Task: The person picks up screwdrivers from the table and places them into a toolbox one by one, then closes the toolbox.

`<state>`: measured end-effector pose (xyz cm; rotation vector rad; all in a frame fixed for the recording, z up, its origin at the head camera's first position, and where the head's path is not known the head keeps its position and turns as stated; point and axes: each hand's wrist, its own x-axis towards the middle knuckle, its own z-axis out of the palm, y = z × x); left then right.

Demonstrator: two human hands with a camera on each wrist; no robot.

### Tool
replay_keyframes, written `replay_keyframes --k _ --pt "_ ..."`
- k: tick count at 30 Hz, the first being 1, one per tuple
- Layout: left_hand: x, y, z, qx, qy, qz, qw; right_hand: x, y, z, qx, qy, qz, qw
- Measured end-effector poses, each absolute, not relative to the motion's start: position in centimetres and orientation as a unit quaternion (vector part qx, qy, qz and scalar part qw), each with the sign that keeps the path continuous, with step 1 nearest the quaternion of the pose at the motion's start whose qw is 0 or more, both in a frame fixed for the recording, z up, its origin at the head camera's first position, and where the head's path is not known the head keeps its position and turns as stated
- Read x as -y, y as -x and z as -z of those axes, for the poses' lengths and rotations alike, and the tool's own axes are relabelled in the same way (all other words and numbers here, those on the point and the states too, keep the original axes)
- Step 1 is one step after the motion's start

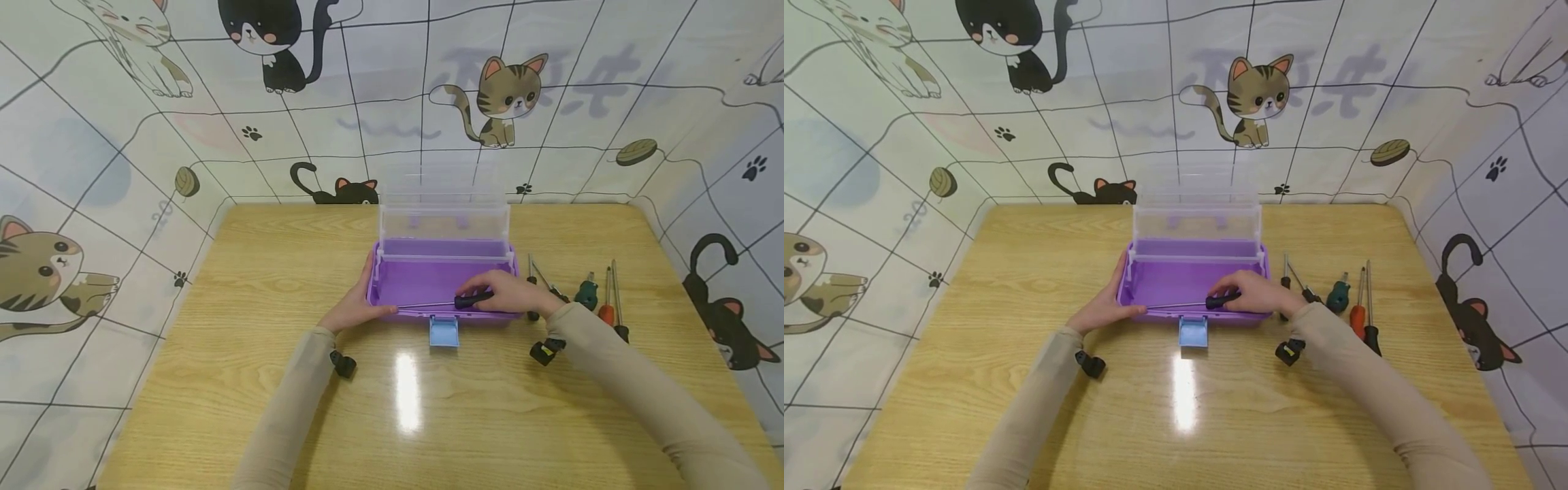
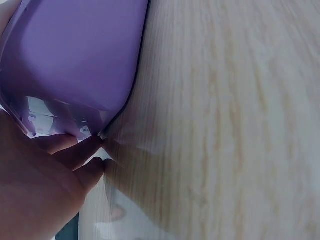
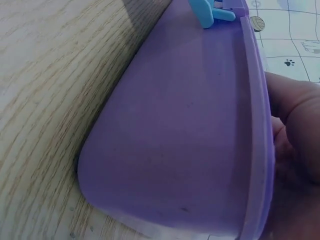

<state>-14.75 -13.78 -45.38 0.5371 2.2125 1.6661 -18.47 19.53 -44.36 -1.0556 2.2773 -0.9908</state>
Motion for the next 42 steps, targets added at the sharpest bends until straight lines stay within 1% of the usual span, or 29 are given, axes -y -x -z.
replay_keyframes --k 4,7,16,18,21,24,27,34,42 --pt "13.7 14.8 45.5 -0.773 -0.198 -0.583 0.153 -19.6 18.5 44.2 -0.812 0.370 0.386 0.234" --pt "13.7 14.8 45.5 -0.776 -0.196 -0.580 0.154 -19.9 18.4 43.8 -0.809 0.358 0.404 0.232" --pt "13.7 14.8 45.4 -0.779 -0.181 -0.579 0.161 -21.0 18.3 43.0 -0.798 0.352 0.442 0.207" --pt "13.7 14.8 45.5 -0.783 -0.185 -0.574 0.155 -21.4 18.2 42.7 -0.794 0.345 0.456 0.207" --pt "13.7 15.2 46.7 -0.790 -0.191 -0.566 0.136 -21.9 18.1 42.3 -0.791 0.338 0.466 0.205" --pt "13.8 15.7 48.0 -0.800 -0.196 -0.554 0.120 -22.4 17.9 42.0 -0.801 0.328 0.459 0.201" --pt "13.9 16.0 48.9 -0.803 -0.196 -0.551 0.116 -22.9 17.7 41.8 -0.812 0.315 0.449 0.198" --pt "13.9 16.0 49.2 -0.799 -0.191 -0.558 0.116 -24.0 17.4 41.5 -0.826 0.287 0.442 0.201" --pt "14.0 16.1 49.2 -0.800 -0.199 -0.554 0.112 -25.2 16.8 41.1 -0.840 0.263 0.438 0.183"
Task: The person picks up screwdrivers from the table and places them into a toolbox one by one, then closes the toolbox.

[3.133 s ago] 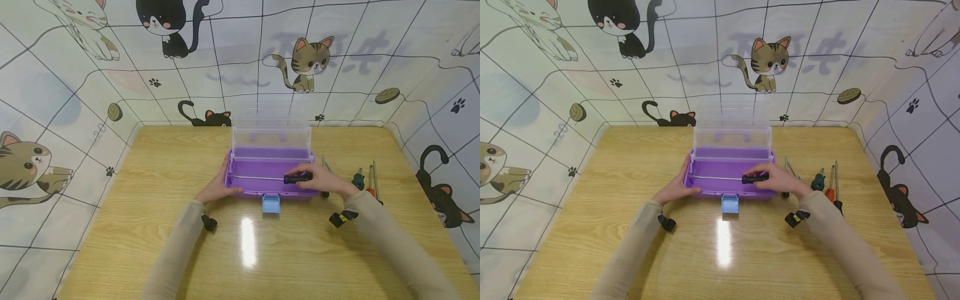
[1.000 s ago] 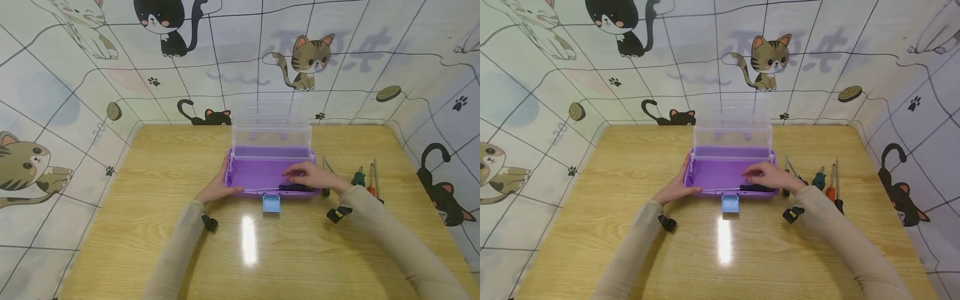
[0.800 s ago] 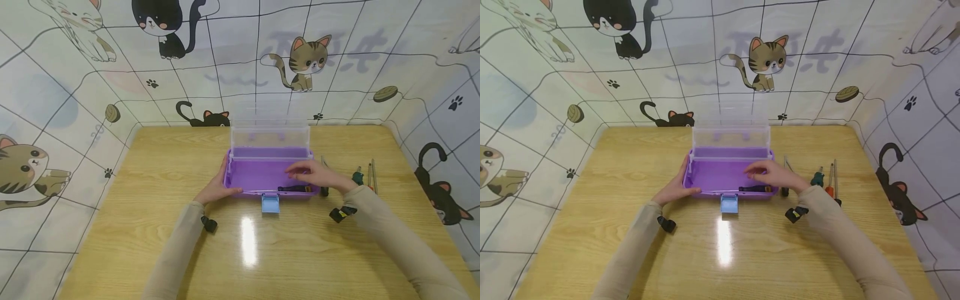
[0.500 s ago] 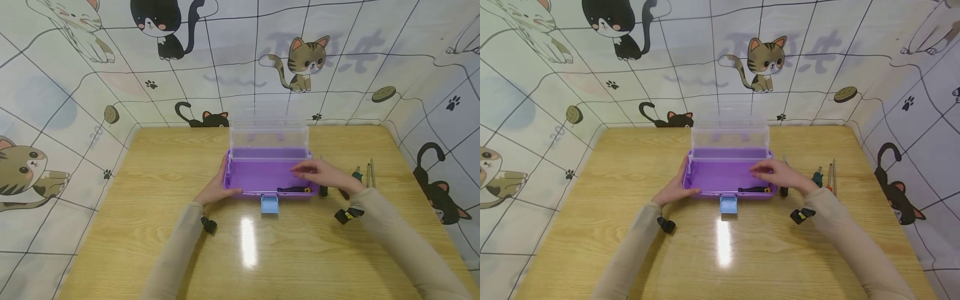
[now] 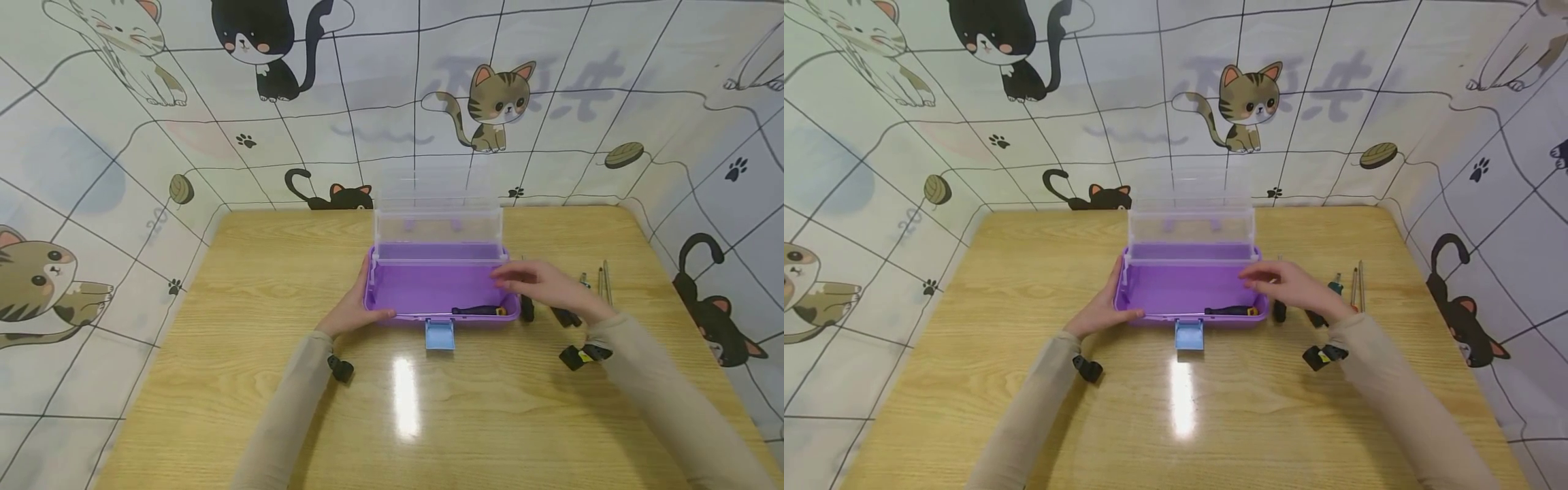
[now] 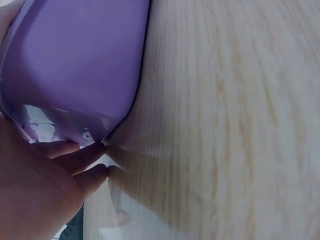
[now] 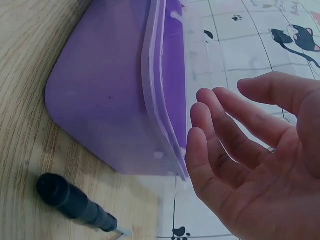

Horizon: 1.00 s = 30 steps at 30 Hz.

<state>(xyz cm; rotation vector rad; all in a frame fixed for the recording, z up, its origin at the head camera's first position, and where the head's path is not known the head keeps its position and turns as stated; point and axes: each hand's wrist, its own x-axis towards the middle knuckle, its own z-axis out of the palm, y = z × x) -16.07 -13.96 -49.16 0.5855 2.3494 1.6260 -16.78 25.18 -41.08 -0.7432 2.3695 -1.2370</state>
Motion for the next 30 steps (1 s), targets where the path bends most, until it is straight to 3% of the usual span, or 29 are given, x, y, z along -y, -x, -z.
replay_keyframes --k 7,15,20,30 --pt "13.9 16.0 49.0 -0.795 -0.200 -0.560 0.119 -26.5 16.0 40.9 -0.844 0.220 0.455 0.179" --pt "13.5 14.9 45.8 -0.778 -0.197 -0.578 0.144 -28.4 15.1 41.1 -0.847 0.186 0.468 0.168" --pt "13.5 15.3 47.2 -0.794 -0.187 -0.562 0.136 -29.6 14.4 41.5 -0.854 0.175 0.467 0.147" --pt "13.4 14.4 45.1 -0.797 -0.182 -0.556 0.152 -32.1 13.2 41.9 -0.865 0.163 0.459 0.121"
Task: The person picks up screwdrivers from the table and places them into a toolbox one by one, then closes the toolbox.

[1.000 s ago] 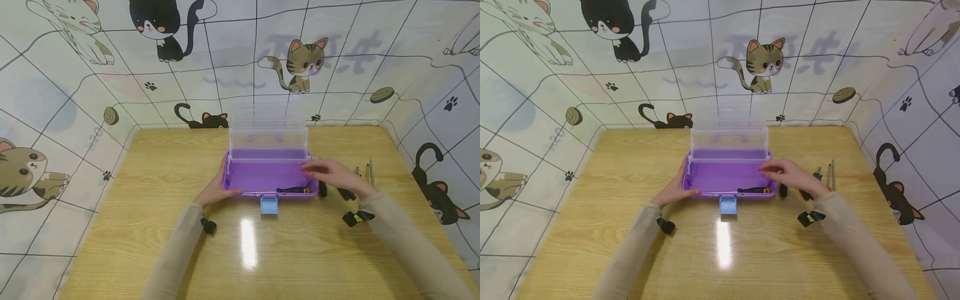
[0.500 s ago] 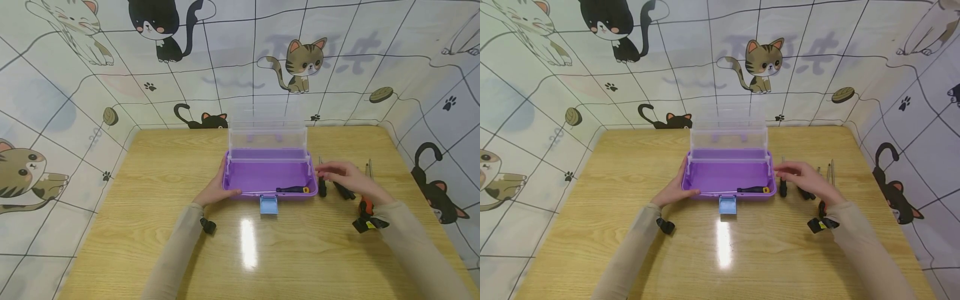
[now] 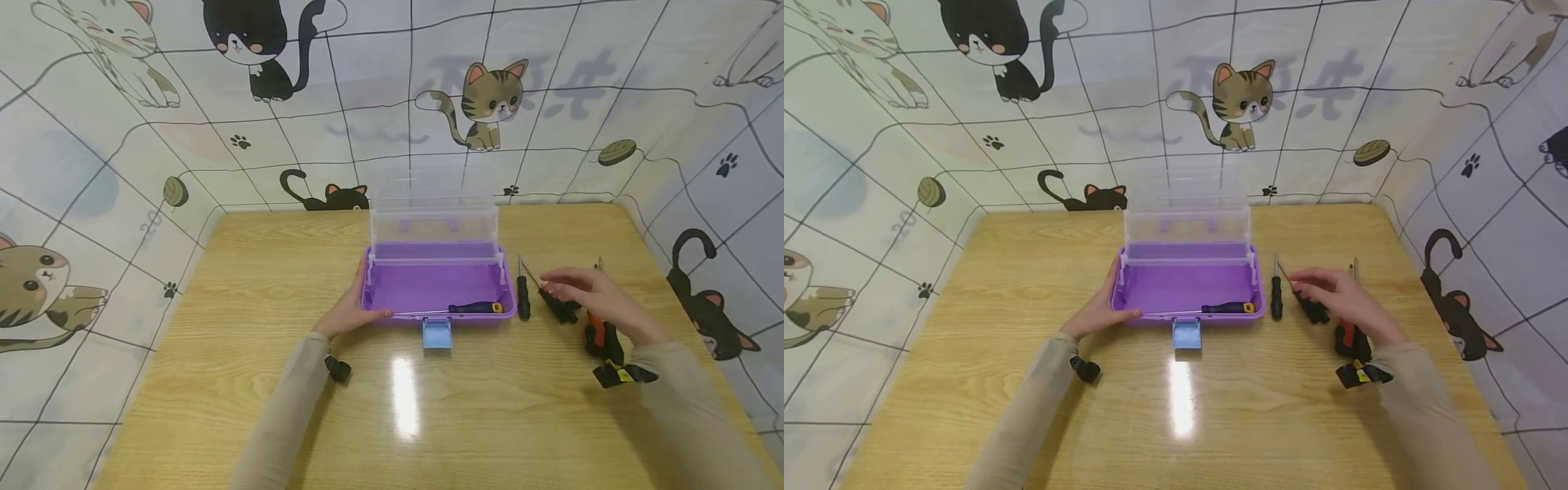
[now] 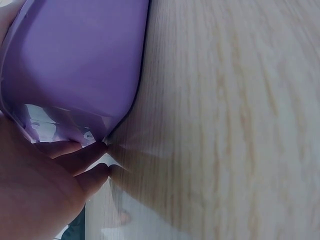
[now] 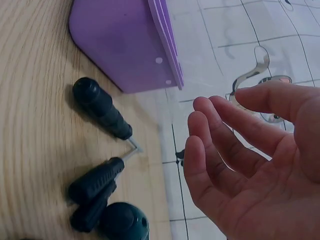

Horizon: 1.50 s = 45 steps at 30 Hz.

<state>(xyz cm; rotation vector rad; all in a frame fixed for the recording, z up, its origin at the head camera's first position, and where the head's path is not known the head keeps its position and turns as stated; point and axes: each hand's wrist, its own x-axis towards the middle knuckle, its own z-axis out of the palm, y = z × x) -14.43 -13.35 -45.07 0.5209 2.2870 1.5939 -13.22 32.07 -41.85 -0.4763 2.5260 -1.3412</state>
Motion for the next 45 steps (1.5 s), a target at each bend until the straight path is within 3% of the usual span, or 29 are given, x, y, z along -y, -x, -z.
replay_keyframes --k 15,31,45 --pt "13.8 15.7 48.6 -0.810 -0.168 -0.546 0.133 -35.5 11.2 42.9 -0.870 0.115 0.468 0.109" --pt "13.4 14.5 45.3 -0.802 -0.185 -0.549 0.146 -38.7 9.0 43.6 -0.872 0.079 0.473 0.095" --pt "13.8 15.7 48.9 -0.811 -0.170 -0.544 0.134 -40.7 8.5 45.1 -0.895 0.056 0.432 0.092"
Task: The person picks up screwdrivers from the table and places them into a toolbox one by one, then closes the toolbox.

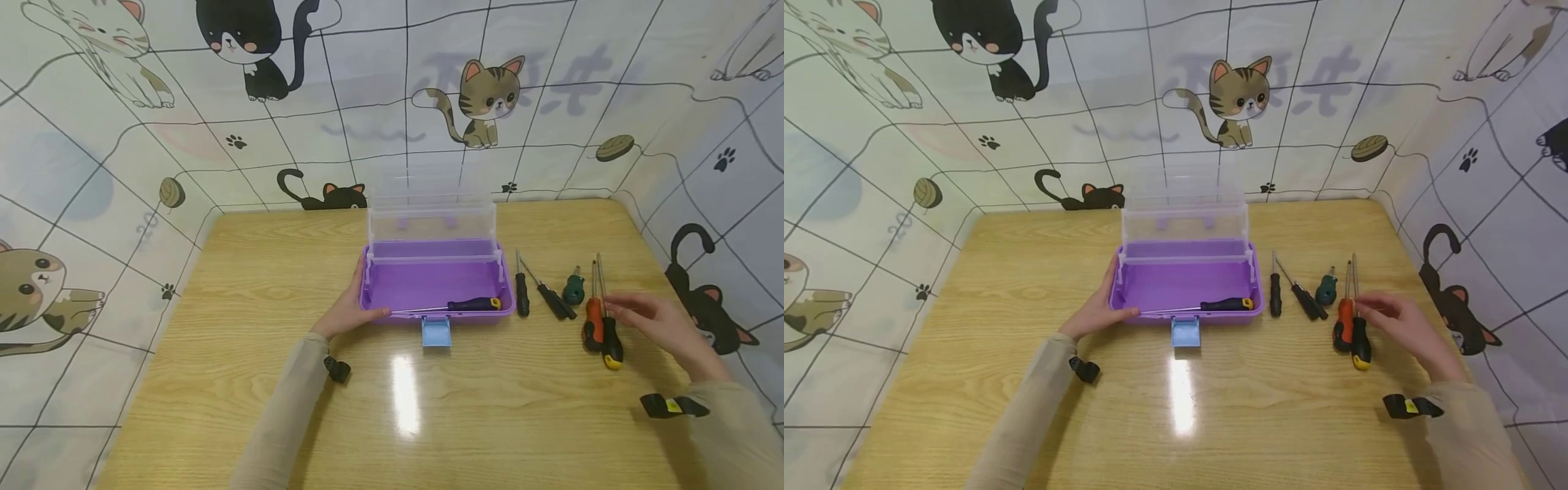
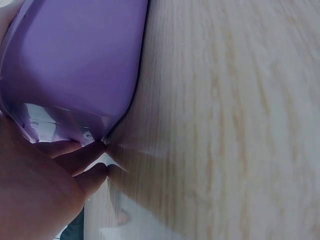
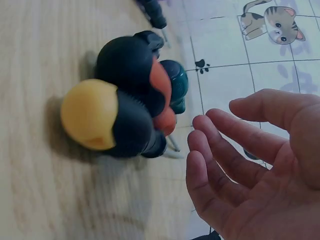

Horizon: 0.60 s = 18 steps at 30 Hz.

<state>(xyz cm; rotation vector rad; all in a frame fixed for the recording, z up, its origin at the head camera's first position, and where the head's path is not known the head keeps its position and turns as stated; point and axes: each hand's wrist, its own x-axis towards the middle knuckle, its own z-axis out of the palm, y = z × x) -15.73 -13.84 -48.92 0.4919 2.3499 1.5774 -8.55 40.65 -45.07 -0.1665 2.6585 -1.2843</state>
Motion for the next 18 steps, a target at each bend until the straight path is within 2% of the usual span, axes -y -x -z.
replay_keyframes --k 4,8,12,18 --pt "13.7 15.8 49.0 -0.801 -0.176 -0.555 0.138 -41.1 8.3 45.5 -0.913 0.044 0.396 0.093" --pt "13.7 15.3 47.1 -0.796 -0.166 -0.560 0.159 -41.2 8.2 46.1 -0.921 0.054 0.375 0.086" --pt "13.5 14.5 45.5 -0.794 -0.171 -0.561 0.161 -41.2 7.6 46.9 -0.923 0.057 0.373 0.079" --pt "13.3 14.1 45.2 -0.803 -0.171 -0.548 0.160 -40.8 7.0 47.2 -0.927 0.024 0.366 0.077"
